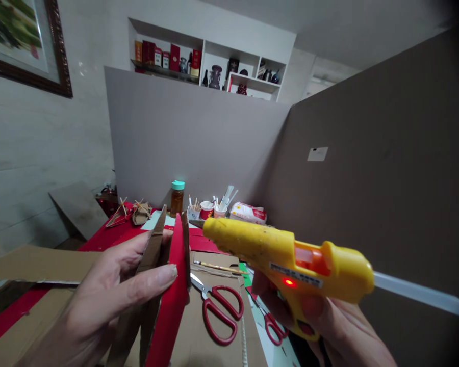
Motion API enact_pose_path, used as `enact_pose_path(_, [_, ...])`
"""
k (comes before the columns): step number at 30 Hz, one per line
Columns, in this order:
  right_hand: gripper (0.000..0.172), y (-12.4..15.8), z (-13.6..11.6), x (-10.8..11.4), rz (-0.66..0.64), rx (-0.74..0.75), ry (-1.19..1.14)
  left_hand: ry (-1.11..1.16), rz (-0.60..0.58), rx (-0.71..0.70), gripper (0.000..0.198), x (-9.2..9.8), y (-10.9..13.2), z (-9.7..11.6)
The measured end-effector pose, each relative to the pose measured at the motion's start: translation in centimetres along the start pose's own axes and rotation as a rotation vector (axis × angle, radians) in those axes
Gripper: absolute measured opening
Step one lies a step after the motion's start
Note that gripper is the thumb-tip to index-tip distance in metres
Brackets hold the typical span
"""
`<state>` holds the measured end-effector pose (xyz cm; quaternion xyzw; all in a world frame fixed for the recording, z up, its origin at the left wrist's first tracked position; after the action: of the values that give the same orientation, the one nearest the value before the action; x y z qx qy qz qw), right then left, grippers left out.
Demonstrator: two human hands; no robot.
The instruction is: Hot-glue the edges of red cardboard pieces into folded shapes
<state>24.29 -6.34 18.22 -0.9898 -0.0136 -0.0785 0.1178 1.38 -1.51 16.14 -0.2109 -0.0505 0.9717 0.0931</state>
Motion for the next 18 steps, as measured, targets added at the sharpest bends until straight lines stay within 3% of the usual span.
enact_pose_path(5, [0.060, 0.2, 0.1, -0.4, -0.058, -0.100, -0.060, -0.006, -0.003, 0.001, 0.035, 0.2, -0.1, -0.1])
enact_pose_path(13, [0.052, 0.1, -0.4, -1.1, -0.063, -0.123, -0.205, -0.012, -0.001, 0.015, 0.045, 0.2, 0.0, -0.2])
enact_pose_path(18, [0.055, 0.0, -0.7, -0.9, -0.080, -0.093, -0.112, -0.032, -0.032, 0.003, 0.048, 0.2, 0.1, -0.2])
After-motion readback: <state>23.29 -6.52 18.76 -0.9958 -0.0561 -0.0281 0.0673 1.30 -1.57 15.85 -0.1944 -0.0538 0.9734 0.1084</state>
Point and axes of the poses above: each hand's wrist, its own y-axis away from the middle knuckle, its own x-axis out of the back of the hand, z = x × y, the point moved 4 cm from there along -y, towards the middle knuckle, and after that the axes turned 5 degrees about -x, right-handed, at the moved point
